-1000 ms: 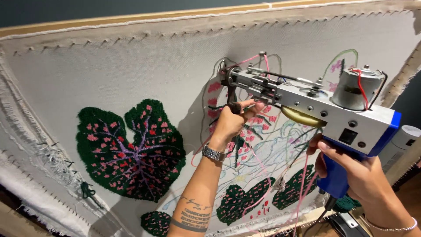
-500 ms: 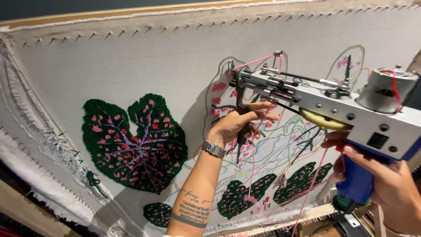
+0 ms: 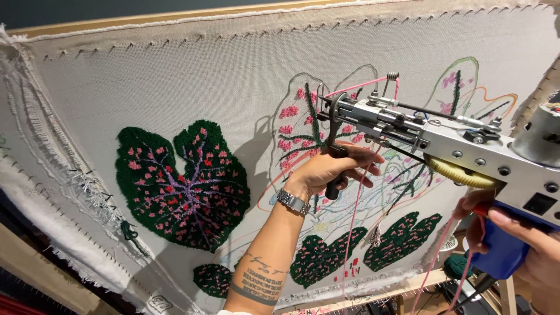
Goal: Using a rug tufting gun to apply pink yarn into a floral pattern on a frame-mounted canvas.
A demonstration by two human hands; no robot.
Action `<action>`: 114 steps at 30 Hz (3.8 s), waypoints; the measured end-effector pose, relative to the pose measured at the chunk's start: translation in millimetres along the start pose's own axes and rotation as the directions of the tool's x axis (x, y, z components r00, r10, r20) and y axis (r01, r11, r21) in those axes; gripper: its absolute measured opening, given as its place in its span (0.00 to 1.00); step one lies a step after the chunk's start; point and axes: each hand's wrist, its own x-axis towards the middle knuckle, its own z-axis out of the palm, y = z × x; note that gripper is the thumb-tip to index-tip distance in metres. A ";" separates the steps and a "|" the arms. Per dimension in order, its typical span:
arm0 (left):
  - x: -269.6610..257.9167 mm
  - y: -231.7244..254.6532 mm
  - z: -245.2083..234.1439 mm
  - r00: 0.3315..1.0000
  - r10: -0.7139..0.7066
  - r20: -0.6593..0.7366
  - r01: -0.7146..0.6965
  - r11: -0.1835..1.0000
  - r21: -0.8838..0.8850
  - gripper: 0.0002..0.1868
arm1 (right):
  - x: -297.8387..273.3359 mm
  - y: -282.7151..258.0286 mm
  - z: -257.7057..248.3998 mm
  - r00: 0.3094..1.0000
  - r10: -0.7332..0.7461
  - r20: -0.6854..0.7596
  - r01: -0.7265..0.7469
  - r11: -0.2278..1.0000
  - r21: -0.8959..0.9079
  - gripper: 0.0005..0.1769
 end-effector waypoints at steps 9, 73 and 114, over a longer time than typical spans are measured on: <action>-2.1 -14.5 -6.6 1.000 0.008 0.003 -0.007 0.997 -0.071 0.16 | -9.3 -35.4 49.4 1.000 -0.020 0.011 0.021 0.999 -0.034 0.28; 8.9 24.3 -91.5 0.277 0.954 0.111 0.324 -0.201 0.924 0.06 | -12.1 -57.0 99.6 0.971 -0.220 -0.093 0.217 0.975 -0.043 0.26; -2.5 -69.8 -19.0 0.709 0.531 -0.464 -0.240 0.801 0.549 0.30 | -2.8 -63.6 132.6 0.976 -0.179 -0.122 0.177 0.984 -0.031 0.24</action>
